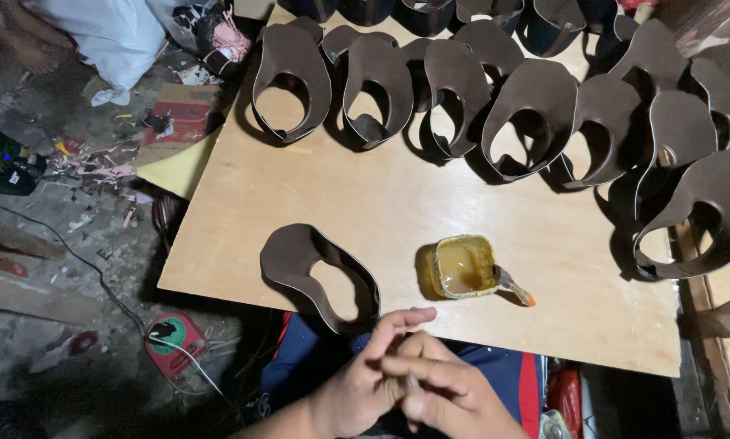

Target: The person sits at a workbench applying glue with a brush to the edges of brown shoe upper components, working on one piece at a time. They dip the brush into a glue container, spread the adhesive along the component edges, and set the finished piece with the other completed components on the board.

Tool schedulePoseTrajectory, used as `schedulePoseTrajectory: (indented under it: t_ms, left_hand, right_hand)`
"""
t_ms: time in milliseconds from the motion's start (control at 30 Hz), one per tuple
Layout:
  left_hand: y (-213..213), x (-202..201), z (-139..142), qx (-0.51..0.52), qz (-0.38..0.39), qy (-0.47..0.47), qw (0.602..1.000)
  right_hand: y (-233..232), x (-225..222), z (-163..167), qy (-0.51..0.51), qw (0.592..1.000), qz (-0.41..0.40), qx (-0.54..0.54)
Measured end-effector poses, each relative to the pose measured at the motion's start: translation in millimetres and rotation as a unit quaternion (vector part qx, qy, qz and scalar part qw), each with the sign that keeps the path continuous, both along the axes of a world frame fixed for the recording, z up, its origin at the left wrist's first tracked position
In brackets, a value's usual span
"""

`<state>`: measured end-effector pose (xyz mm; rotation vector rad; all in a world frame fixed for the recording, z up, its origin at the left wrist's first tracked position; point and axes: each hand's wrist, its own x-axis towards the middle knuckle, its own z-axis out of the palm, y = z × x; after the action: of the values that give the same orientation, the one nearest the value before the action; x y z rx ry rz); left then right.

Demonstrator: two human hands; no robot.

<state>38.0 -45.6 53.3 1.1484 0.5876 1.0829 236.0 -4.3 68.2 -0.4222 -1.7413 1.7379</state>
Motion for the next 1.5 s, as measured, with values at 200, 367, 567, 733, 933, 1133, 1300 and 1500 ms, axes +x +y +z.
schedulePoseTrajectory:
  t_ms: [200, 367, 567, 733, 933, 1133, 1300, 1500]
  left_hand:
    - [10.0, 11.4, -6.9, -0.17, 0.082, -0.001, 0.982]
    - [20.2, 13.3, -10.2, 0.006, 0.181, 0.053, 0.982]
    - [17.4, 8.4, 4.0, 0.119, 0.259, 0.167, 0.944]
    - [18.3, -4.2, 15.6, 0.236, 0.232, 0.279, 0.901]
    - [19.4, -5.1, 17.3, 0.19, 0.176, 0.227, 0.939]
    - [22.0, 7.6, 16.7, 0.163, 0.204, 0.172, 0.95]
    - [22.8, 10.5, 16.1, 0.16, 0.177, 0.129, 0.962]
    - [29.7, -1.6, 17.5, 0.05, 0.158, 0.069, 0.984]
  right_hand:
    - [-3.5, -15.3, 6.0, -0.118, 0.958, -0.209, 0.154]
    - [-13.8, -27.0, 0.8, -0.128, 0.887, -0.397, 0.201]
    - [-16.4, -21.6, 10.5, -0.112, 0.918, -0.339, 0.173]
    - [0.5, -13.9, 10.3, -0.1, 0.977, -0.179, 0.062]
    - [11.2, -20.7, -10.2, 0.015, 0.975, -0.131, -0.178]
    - [7.4, -43.4, -25.4, 0.202, 0.921, -0.21, -0.26]
    - [12.3, -48.8, -13.4, 0.216, 0.868, -0.197, -0.4]
    - [5.7, -37.9, 0.2, 0.119, 0.922, -0.183, -0.319]
